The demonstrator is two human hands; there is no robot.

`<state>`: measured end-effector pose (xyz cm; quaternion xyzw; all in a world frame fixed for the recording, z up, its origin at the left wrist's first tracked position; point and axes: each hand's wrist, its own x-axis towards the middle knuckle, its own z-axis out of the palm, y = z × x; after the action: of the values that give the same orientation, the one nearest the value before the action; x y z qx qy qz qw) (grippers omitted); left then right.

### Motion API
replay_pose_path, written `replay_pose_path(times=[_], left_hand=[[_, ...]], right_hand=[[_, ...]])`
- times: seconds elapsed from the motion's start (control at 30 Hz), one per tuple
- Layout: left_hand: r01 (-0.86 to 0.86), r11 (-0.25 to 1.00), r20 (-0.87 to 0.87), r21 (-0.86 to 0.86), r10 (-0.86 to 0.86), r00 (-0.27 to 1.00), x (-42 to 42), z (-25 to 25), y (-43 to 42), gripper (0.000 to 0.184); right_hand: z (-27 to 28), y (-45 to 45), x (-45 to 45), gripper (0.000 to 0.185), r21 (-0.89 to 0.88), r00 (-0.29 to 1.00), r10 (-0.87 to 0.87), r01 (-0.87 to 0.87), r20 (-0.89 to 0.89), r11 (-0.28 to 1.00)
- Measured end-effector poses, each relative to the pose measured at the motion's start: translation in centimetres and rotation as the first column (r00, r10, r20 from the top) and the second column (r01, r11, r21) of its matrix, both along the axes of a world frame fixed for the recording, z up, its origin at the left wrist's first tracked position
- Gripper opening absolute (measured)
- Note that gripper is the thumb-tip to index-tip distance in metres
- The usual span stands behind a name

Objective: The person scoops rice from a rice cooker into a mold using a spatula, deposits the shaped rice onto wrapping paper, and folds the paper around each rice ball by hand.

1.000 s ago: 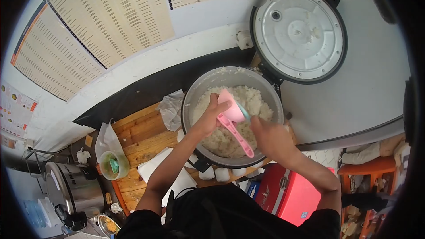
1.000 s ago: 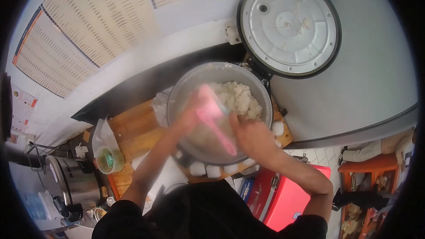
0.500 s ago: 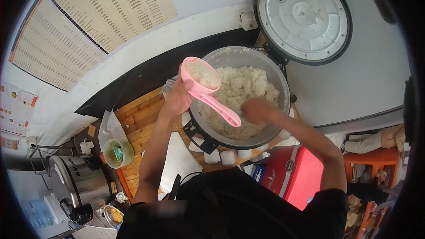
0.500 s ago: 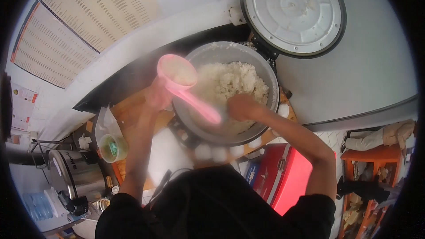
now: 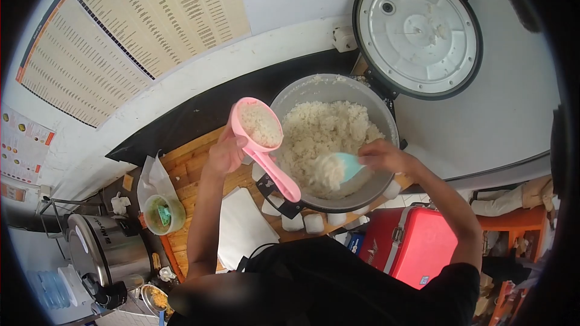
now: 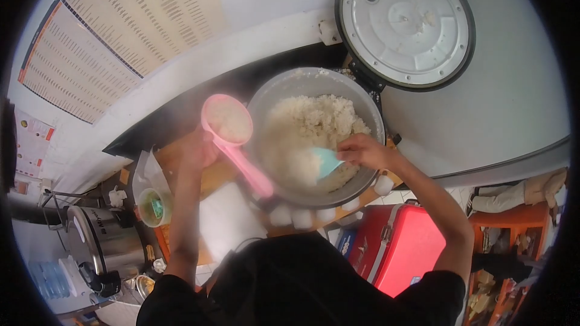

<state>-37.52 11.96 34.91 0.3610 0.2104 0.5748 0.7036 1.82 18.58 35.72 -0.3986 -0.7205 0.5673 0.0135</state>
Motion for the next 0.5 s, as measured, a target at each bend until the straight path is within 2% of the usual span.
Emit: replay_pose_path(times=[0.03,0.07,0.1,0.13,0.17,0.2,0.23,0.27,0.3,0.33,0.37,0.43,0.47,0.5], left_hand=[[-0.009,1.000,-0.026,-0.002,0.009,1.000,0.5,0.1,0.1,0.083],[-0.018,1.000,-0.052,-0.004,0.018,0.998,1.0,0.2,0.3,0.082],[0.015,1.000,-0.105,-0.017,-0.017,0.994,2.1,0.4,0.4,0.081],[0.007,1.000,-0.188,-0.007,-0.008,0.982,3.7,0.8,0.6,0.078],[0.000,1.000,-0.271,0.003,0.001,0.963,5.4,1.1,0.8,0.076],[-0.043,0.998,-0.378,0.049,0.058,0.924,7.6,1.5,1.2,0.072],[-0.024,0.998,-0.381,0.054,0.042,0.924,9.7,1.5,1.6,0.072],[-0.067,0.996,-0.482,0.056,0.086,0.872,11.7,1.3,2.1,0.068],[-0.114,0.991,-0.575,0.067,0.132,0.808,12.9,1.3,2.5,0.065],[-0.103,0.992,-0.574,0.077,0.129,0.809,13.3,1.2,2.4,0.065],[-0.130,0.988,-0.509,0.084,0.155,0.847,13.5,1.1,2.2,0.063],[-0.142,0.969,-0.357,0.200,0.207,0.911,12.9,-0.4,2.9,0.067],[-0.151,0.967,-0.358,0.206,0.218,0.908,12.3,-0.9,2.8,0.067],[-0.156,0.956,-0.292,0.248,0.227,0.929,11.8,-0.7,2.7,0.070]], right_hand=[[1.6,-0.7,0.5,0.025,-0.041,0.973,-0.223,0.221,-0.053,0.974],[3.7,-1.1,0.4,0.025,-0.034,0.973,-0.223,0.221,-0.057,0.975],[6.2,-1.8,-0.1,0.022,0.250,0.980,-0.195,0.195,-0.024,0.948],[8.0,-2.7,-0.8,0.019,0.512,0.983,-0.183,0.150,0.015,0.846],[9.2,-3.8,-2.0,0.019,0.514,0.981,-0.195,0.162,0.010,0.843],[10.3,-5.1,-3.5,0.017,0.687,0.945,-0.260,0.053,0.201,0.725],[10.7,-6.3,-4.7,0.019,0.803,0.859,-0.358,-0.096,0.365,0.589],[9.3,-7.8,-5.5,0.019,0.807,0.853,-0.377,-0.083,0.361,0.585],[6.7,-9.1,-6.2,0.019,0.870,0.877,-0.359,-0.119,0.318,0.479],[5.9,-9.8,-6.6,0.020,0.920,0.901,-0.332,-0.151,0.279,0.361],[6.3,-9.6,-6.0,0.020,0.926,0.900,-0.341,-0.149,0.273,0.348],[8.8,-9.3,-4.5,0.019,0.848,0.905,-0.370,0.021,0.209,0.529],[9.3,-9.3,-3.8,0.019,0.851,0.909,-0.363,0.018,0.205,0.525],[9.8,-9.2,-3.1,0.021,0.796,0.904,-0.423,0.211,0.063,0.568]])
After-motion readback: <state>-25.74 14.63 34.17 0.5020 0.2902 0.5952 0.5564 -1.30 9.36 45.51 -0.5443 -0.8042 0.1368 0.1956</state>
